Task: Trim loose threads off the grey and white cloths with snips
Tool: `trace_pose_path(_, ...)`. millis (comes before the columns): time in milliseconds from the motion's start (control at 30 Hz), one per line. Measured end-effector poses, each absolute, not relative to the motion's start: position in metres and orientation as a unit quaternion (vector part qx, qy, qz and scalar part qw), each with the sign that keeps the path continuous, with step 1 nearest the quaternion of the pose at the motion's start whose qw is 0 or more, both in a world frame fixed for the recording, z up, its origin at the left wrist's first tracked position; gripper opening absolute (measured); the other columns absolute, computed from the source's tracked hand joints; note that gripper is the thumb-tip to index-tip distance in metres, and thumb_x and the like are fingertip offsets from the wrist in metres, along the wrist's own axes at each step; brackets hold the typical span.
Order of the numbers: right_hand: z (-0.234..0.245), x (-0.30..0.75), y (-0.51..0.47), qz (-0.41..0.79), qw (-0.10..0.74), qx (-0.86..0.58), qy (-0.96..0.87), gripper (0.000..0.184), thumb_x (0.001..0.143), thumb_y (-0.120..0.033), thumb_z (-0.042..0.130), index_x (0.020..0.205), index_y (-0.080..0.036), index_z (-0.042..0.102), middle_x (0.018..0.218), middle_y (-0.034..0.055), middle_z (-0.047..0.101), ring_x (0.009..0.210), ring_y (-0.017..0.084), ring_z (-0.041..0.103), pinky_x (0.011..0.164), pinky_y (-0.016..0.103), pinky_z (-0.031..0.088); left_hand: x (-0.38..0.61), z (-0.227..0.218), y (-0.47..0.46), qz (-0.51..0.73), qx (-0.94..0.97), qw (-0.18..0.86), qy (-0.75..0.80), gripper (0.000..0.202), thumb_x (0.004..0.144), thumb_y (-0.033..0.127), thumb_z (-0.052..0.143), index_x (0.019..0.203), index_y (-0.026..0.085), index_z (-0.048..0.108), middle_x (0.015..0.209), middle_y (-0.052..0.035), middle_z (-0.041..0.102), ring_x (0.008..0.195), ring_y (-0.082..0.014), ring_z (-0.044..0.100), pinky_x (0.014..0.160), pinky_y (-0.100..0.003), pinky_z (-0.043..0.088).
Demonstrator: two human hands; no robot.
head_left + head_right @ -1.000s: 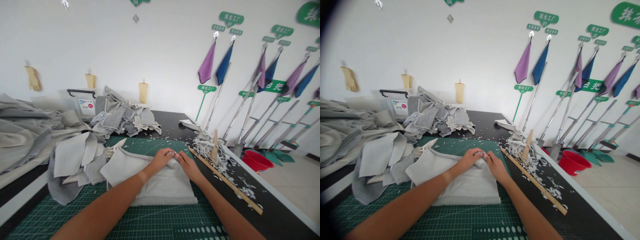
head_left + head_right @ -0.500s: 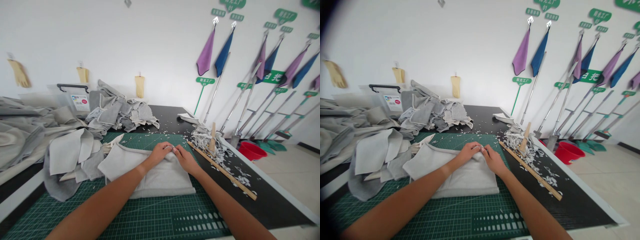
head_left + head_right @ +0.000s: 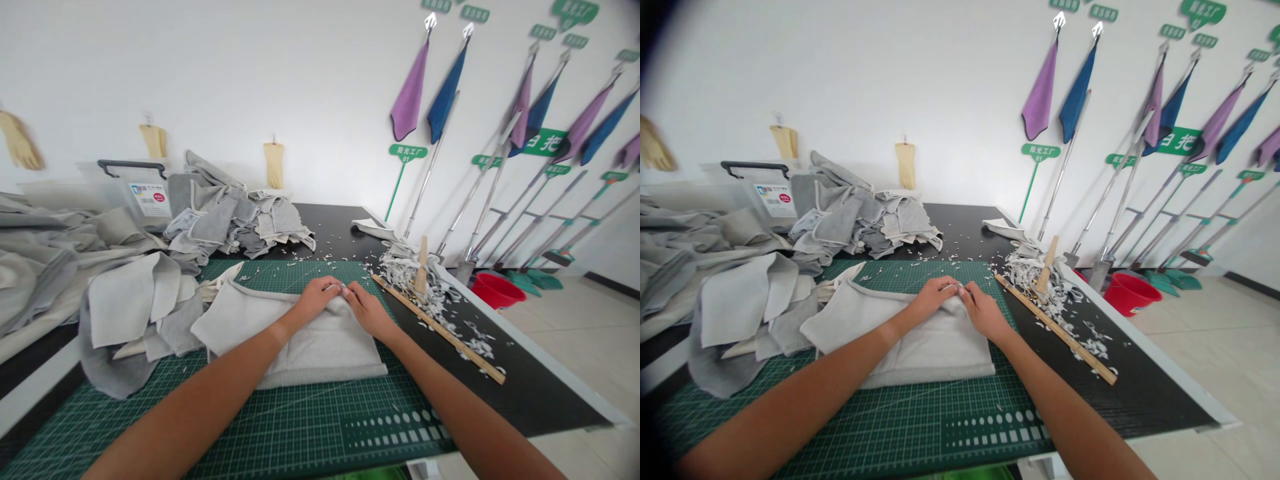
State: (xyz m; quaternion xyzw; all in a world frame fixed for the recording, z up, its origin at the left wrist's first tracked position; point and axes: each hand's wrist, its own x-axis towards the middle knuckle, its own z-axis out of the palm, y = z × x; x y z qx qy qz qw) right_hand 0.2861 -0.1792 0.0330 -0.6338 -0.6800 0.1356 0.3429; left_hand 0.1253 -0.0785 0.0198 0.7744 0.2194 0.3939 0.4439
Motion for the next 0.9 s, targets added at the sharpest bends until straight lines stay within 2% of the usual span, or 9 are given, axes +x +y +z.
trace_pose_path(233,0.028,0.288,-0.175,0.122,0.359,-0.629,-0.678,0.035,0.104,-0.047,0.029,0.082,-0.025,0.044,0.069,-0.0030,0.050,0.064,0.017,0.051,0.064,0.025,0.034,0.125,0.019,-0.078,0.395,0.770,0.455,0.210,0.027,0.088,0.036,0.058,0.093,0.015,0.073,0.094,-0.0058,0.074,0.090,-0.0200,0.065,0.083,-0.028,0.048)
trace_pose_path(367,0.030,0.287,-0.173,0.125,0.386,-0.628,-0.664,0.039,0.104,-0.049,0.029,0.080,-0.024,0.047,0.071,-0.0025,0.053,0.068,0.017,0.052,0.066,0.026,0.036,0.126,0.020,-0.078,0.399,0.765,0.459,0.212,0.027,0.089,0.037,0.057,0.093,0.016,0.073,0.095,-0.0057,0.074,0.091,-0.0202,0.065,0.084,-0.028,0.048)
trace_pose_path(433,0.031,0.287,-0.172,0.134,0.394,-0.633,-0.653,0.039,0.102,-0.053,0.033,0.083,-0.024,0.052,0.073,-0.0022,0.056,0.069,0.017,0.053,0.065,0.026,0.037,0.126,0.021,-0.079,0.402,0.765,0.453,0.220,0.027,0.089,0.037,0.057,0.092,0.016,0.073,0.094,-0.0052,0.074,0.091,-0.0202,0.065,0.083,-0.028,0.048)
trace_pose_path(533,0.030,0.287,-0.172,0.146,0.393,-0.646,-0.638,0.037,0.094,-0.059,0.048,0.092,-0.023,0.058,0.074,-0.0024,0.060,0.066,0.016,0.053,0.062,0.025,0.037,0.126,0.022,-0.080,0.405,0.761,0.448,0.237,0.026,0.088,0.036,0.057,0.091,0.017,0.073,0.094,-0.0047,0.074,0.090,-0.0198,0.066,0.083,-0.027,0.048)
trace_pose_path(633,0.028,0.289,-0.171,0.141,0.396,-0.647,-0.636,0.035,0.089,-0.057,0.056,0.094,-0.023,0.060,0.077,-0.0026,0.062,0.068,0.016,0.054,0.064,0.025,0.039,0.127,0.021,-0.080,0.405,0.758,0.450,0.245,0.025,0.088,0.036,0.057,0.091,0.017,0.072,0.093,-0.0045,0.074,0.089,-0.0190,0.066,0.082,-0.027,0.048)
trace_pose_path(800,0.031,0.295,-0.167,0.143,0.385,-0.651,-0.639,0.031,0.091,-0.049,0.054,0.082,-0.020,0.060,0.072,-0.0031,0.056,0.071,0.015,0.052,0.065,0.024,0.038,0.129,0.022,-0.083,0.424,0.751,0.430,0.268,0.025,0.090,0.037,0.056,0.093,0.016,0.071,0.092,-0.0044,0.073,0.086,-0.0184,0.064,0.079,-0.027,0.048)
trace_pose_path(900,0.035,0.296,-0.169,0.215,0.382,-0.641,-0.631,0.037,0.089,-0.051,0.056,0.073,-0.018,0.057,0.068,-0.0032,0.052,0.066,0.013,0.048,0.059,0.022,0.035,0.129,0.028,-0.085,0.438,0.752,0.416,0.263,0.024,0.091,0.036,0.055,0.090,0.017,0.070,0.090,-0.0035,0.072,0.086,-0.0182,0.064,0.081,-0.028,0.048)
